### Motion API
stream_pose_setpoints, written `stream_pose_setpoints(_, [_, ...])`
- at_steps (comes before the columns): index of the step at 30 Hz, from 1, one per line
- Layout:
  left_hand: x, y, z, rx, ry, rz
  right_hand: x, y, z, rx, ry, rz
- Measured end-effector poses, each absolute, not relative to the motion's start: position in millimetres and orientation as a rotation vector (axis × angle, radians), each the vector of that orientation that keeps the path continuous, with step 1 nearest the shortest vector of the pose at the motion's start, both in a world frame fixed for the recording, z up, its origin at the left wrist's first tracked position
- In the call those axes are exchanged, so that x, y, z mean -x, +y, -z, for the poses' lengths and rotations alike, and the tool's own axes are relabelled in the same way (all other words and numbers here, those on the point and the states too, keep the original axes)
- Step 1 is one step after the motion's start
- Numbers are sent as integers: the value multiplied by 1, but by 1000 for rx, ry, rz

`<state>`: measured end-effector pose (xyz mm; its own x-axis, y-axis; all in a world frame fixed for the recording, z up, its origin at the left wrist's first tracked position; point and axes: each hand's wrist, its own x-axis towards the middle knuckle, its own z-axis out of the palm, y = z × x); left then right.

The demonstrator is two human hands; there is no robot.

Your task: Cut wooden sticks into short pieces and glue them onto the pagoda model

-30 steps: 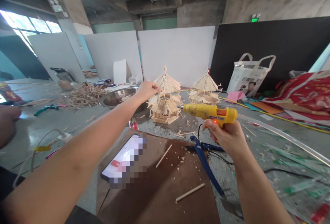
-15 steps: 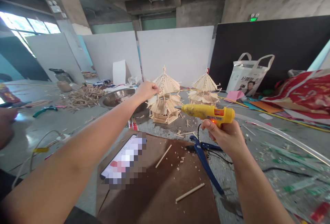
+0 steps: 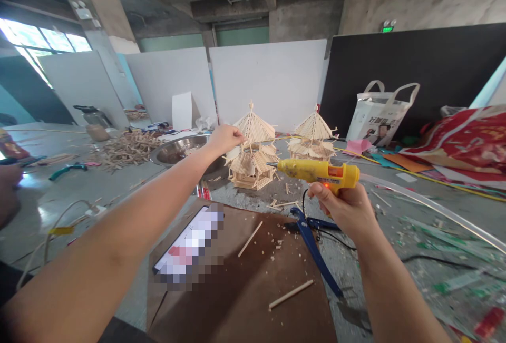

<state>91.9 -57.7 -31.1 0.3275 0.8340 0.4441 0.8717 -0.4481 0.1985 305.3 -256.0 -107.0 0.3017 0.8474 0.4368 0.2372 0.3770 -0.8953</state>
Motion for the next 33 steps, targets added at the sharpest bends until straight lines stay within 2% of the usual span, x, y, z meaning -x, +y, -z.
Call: stream_pose_setpoints(33, [-91, -52, 34, 2519, -1561, 785, -309, -253, 113, 1167, -1236, -589])
